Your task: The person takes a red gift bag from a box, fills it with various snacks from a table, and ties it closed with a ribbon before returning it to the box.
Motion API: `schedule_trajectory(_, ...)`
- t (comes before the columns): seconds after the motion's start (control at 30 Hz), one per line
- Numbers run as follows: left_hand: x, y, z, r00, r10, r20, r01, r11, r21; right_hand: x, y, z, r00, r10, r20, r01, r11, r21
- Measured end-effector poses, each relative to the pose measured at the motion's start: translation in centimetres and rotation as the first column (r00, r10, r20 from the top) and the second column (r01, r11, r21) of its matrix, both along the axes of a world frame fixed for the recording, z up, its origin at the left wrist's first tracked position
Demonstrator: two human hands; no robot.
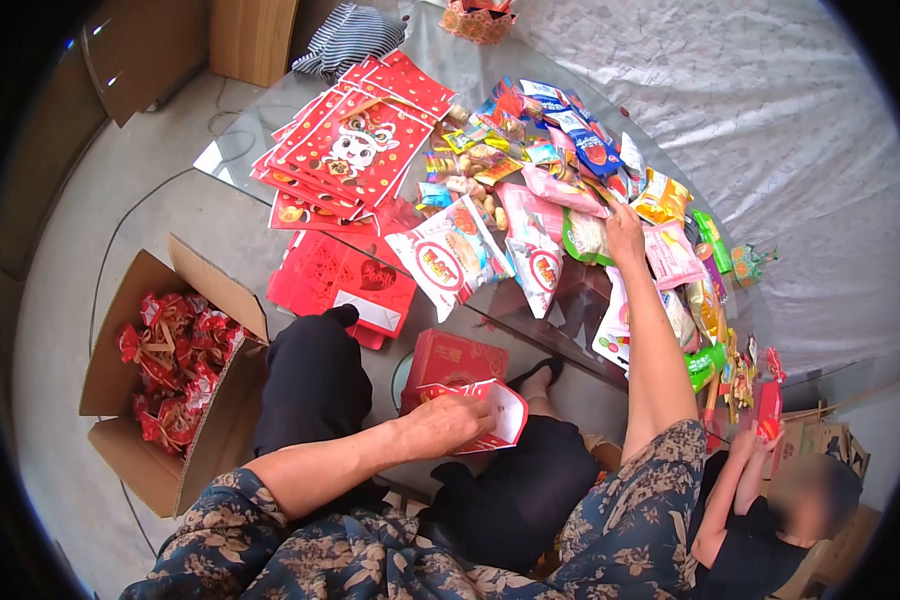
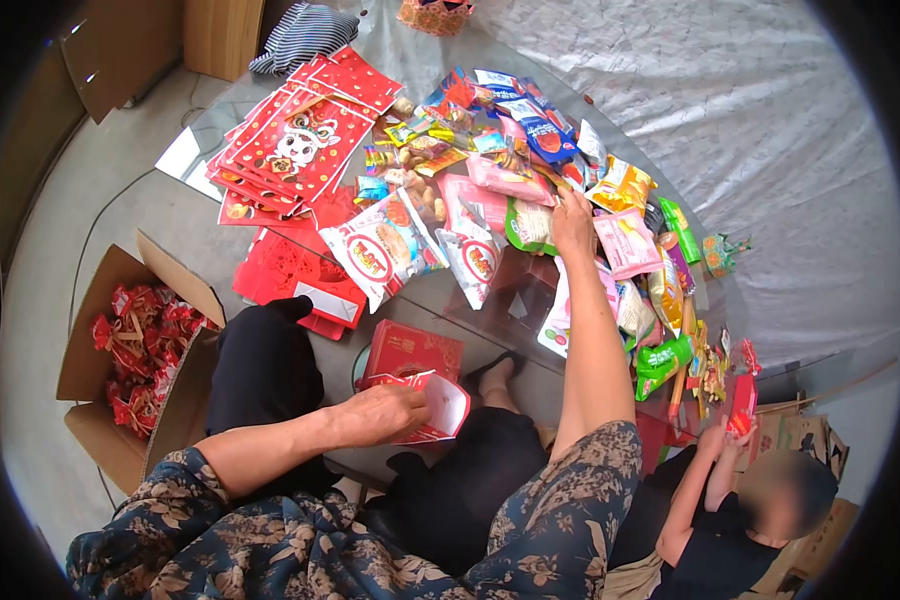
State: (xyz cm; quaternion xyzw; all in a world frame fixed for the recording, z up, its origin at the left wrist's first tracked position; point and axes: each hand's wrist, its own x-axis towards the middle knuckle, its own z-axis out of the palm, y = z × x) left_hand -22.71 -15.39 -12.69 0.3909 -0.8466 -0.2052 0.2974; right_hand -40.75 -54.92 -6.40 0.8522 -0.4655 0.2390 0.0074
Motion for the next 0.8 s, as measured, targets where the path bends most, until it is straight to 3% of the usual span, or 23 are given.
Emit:
schedule_trajectory(0.03,0.0,-0.1,-0.1,1.000,-0.005,-0.001,0.005,1.000,-0.007,0.0,-0.7,-0.2,0.998,0.060,-0.024,-0.060,0.998,-0.003)
schedule_trajectory(0.13,-0.1,-0.3,-0.3,1.000,-0.009,0.025,0.008,0.999,0.031,1.3,-0.4,0.4,0.998,0.053,0.025,-0.057,0.978,0.201)
schedule_trajectory(0.5,-0.8,-0.4,0.1,0.999,-0.033,0.006,0.033,0.999,-0.010,1.8,4.9,0.2,0.971,0.221,-0.092,-0.215,0.974,0.073)
schedule_trajectory(0.6,-0.6,-0.3,0.4,0.999,-0.018,0.032,0.019,1.000,-0.005,1.2,5.7,0.5,0.961,0.230,-0.153,-0.210,0.969,0.131)
schedule_trajectory(0.7,-0.5,-0.2,0.1,0.999,-0.004,0.036,0.004,1.000,-0.006,1.2,7.2,1.0,0.984,0.151,-0.091,-0.137,0.980,0.146)
schedule_trajectory(0.8,-0.4,-0.2,0.0,1.000,0.005,0.025,-0.004,1.000,-0.025,2.6,9.0,2.2,0.988,0.123,0.097,-0.132,0.988,0.085)
